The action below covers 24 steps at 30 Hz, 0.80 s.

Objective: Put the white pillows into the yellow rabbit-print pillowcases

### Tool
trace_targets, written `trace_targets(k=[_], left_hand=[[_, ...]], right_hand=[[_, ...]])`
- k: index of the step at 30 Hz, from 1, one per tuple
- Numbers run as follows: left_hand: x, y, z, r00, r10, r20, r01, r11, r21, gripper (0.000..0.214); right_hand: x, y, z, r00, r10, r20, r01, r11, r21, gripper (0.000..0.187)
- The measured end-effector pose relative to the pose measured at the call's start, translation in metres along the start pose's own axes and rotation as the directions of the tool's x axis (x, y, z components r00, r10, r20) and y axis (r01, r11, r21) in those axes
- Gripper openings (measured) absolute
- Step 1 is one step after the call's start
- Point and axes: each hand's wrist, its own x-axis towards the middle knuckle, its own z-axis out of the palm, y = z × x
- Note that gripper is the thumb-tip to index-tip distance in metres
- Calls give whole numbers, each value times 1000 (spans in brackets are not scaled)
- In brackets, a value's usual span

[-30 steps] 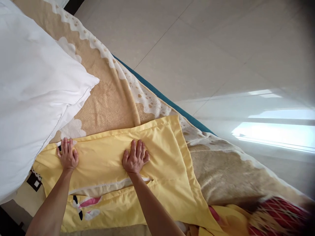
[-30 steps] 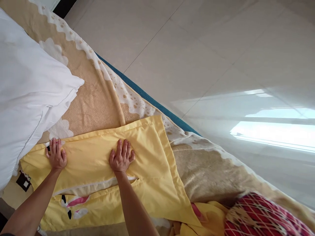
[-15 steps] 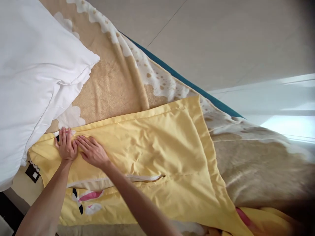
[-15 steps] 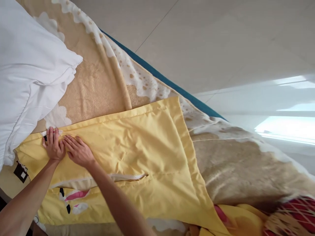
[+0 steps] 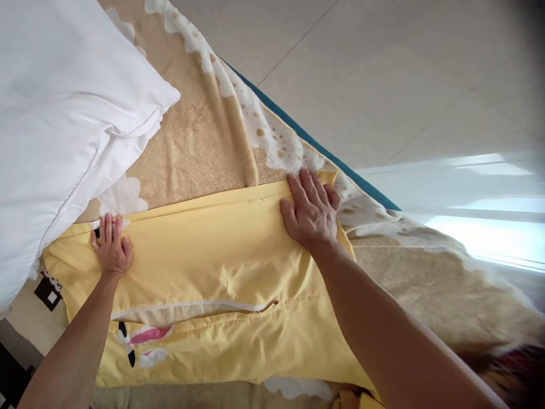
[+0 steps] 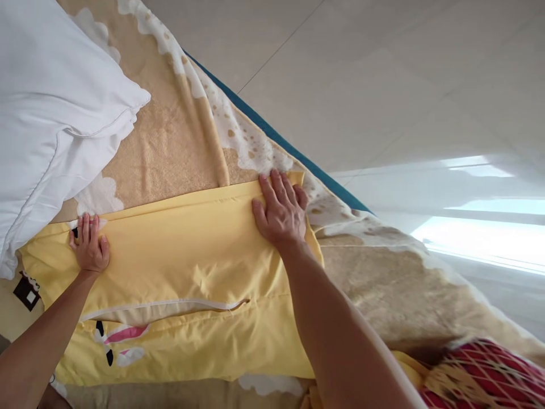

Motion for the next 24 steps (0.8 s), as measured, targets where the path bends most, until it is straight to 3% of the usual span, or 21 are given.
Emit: trace_targets(k=[4,7,9,10,12,14,15,17,20,21,24], left_hand=[[0,1,-1,1000,-12,16,13,1000,-24,61],[-1,0,-3,1000,3,10,-3,999,-32,60],[-1,1,-3,1000,12,1,-12,999,-46,60],[0,1,-3,1000,10,-3,-10,998,-58,60],[3,3,-2,1000,2,-10,-3,996,-87,60],[5,4,-2,1000,-2,-25,-1,994,-111,59],[5,2,-4,999,9,-30,-13,992,-123,59],[-4,-11,-11,995,97,-7,-97,985,-143,59],[-33,-58,-30,954,293,62,-283,950,-129,59],[-44,-80,-37,954,296,49,-290,952,-98,59],[-68,-146,-58,999,41,14,-41,999,-2,62]], right_hand=[[4,-10,-1,997,75,5,-75,997,-18,55],[-22,-58,-3,988,79,-132,-81,997,-13,55],[-60,-117,0,975,-112,-190,116,993,9,53],[-82,-151,3,960,-235,-155,243,969,37,53],[-121,-213,14,880,-475,-16,473,872,126,54],[-146,-247,28,830,-552,78,533,827,179,52],[-152,-249,33,828,-550,106,530,830,174,53],[-154,-222,35,879,-462,117,452,886,103,54],[-152,-126,19,980,-194,44,196,979,-47,54],[-154,-89,11,993,-113,26,114,990,-77,54],[-166,2,-12,996,74,-39,-78,990,-113,54]])
